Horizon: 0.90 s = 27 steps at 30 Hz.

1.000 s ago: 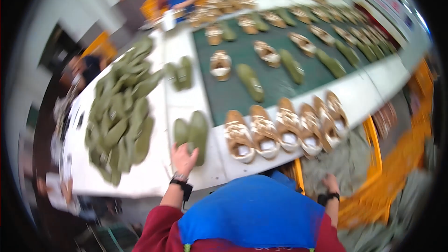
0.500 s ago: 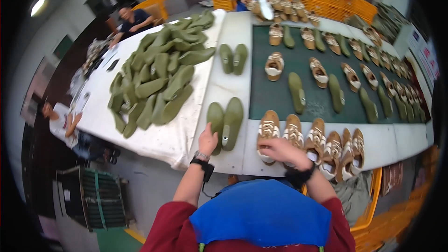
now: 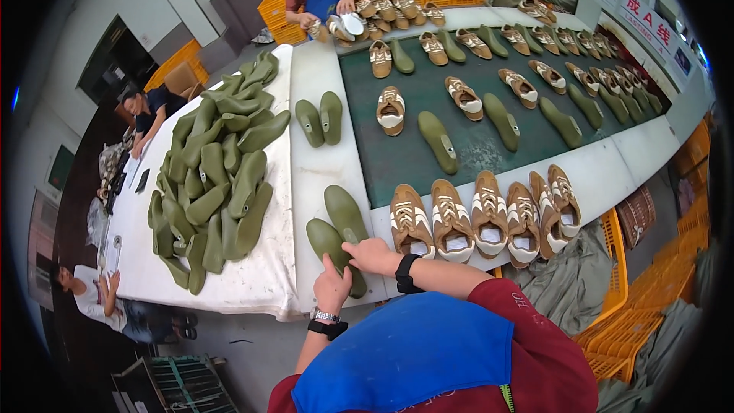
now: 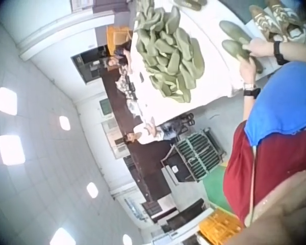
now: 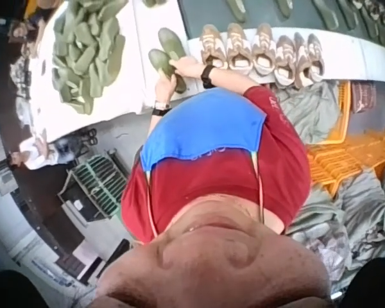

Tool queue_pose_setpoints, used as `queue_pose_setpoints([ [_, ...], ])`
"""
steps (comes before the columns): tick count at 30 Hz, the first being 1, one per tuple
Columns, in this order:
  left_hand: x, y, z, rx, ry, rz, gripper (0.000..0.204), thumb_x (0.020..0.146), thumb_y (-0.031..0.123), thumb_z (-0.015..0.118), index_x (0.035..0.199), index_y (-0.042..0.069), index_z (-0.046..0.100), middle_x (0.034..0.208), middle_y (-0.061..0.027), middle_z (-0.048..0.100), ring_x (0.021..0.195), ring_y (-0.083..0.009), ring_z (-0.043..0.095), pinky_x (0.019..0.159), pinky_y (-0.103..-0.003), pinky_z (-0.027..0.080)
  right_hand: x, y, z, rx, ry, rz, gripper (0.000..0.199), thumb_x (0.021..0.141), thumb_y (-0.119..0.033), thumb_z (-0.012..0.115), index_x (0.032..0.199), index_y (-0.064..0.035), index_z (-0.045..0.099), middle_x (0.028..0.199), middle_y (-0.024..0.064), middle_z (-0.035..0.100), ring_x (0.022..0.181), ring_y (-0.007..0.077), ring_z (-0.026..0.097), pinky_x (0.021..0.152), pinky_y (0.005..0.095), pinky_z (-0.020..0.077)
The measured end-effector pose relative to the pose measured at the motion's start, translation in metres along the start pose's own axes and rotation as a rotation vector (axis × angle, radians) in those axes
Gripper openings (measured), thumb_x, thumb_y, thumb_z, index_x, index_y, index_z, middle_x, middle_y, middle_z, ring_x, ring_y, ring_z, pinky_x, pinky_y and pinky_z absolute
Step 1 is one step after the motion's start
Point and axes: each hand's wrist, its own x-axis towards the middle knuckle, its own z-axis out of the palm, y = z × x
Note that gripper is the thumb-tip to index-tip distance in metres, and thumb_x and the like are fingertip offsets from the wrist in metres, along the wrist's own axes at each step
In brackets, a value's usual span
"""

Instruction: Moving finished shoe uppers from large bags into smaller bins and placing them onto a production line conveyor belt.

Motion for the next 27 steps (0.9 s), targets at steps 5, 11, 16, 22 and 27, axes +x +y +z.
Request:
queue_pose_setpoints([
  [5,0.025,-0.010,-0.007,0.093,0.020,0.070,0.058,0.077,0.031,0.056,0.124,0.001,0.036,0.066,-0.0205,0.061,0.062,-0.0379,0.060,0.055,-0.046,0.047,-0.001,0.006,0.004,0.024,0.114,0.046,0.022,0.079,-0.020,0.054,0.098,-0.0135,0.047,0.062,0.0142,0.058,0.059,0.0344,0.059,0.051,0.0453,0.0445],
  [11,0.061,-0.012,-0.018,0.044,-0.020,0.081,0.058,0.078,0.033,0.056,0.123,0.003,0.037,0.072,-0.0249,0.061,0.068,-0.0416,0.060,0.061,-0.048,0.047,-0.002,0.009,-0.017,0.203,0.147,0.119,0.018,0.078,-0.022,0.051,0.095,-0.0162,0.050,0.062,0.0121,0.058,0.061,0.0355,0.058,0.055,0.0470,0.0435],
  [16,0.073,-0.016,-0.021,0.018,-0.068,0.101,0.060,0.078,0.034,0.057,0.124,0.003,0.035,0.073,-0.0253,0.061,0.069,-0.0420,0.060,0.061,-0.048,0.047,0.009,0.022,-0.033,0.581,0.284,0.236,0.018,0.079,-0.024,0.055,0.095,-0.0159,0.050,0.064,0.0067,0.057,0.058,0.0287,0.057,0.056,0.0421,0.0432],
  [22,0.079,-0.022,-0.028,-0.047,-0.195,0.158,0.068,0.078,0.039,0.058,0.129,0.003,0.032,0.076,-0.0252,0.062,0.073,-0.0425,0.059,0.065,-0.047,0.047,0.032,0.049,-0.098,1.477,0.347,0.577,0.010,0.084,-0.021,0.056,0.085,-0.0177,0.047,0.060,-0.0044,0.039,0.042,0.0035,0.029,0.036,0.0195,0.0178],
  [27,0.081,-0.030,-0.024,-0.088,-0.165,0.211,0.069,0.077,0.037,0.059,0.130,0.003,0.031,0.071,-0.0218,0.062,0.067,-0.0388,0.061,0.060,-0.045,0.048,0.072,0.113,-0.096,0.915,0.449,0.403,0.011,0.081,-0.021,0.057,0.087,-0.0155,0.049,0.063,0.0017,0.050,0.052,0.0137,0.046,0.045,0.0289,0.0353],
])
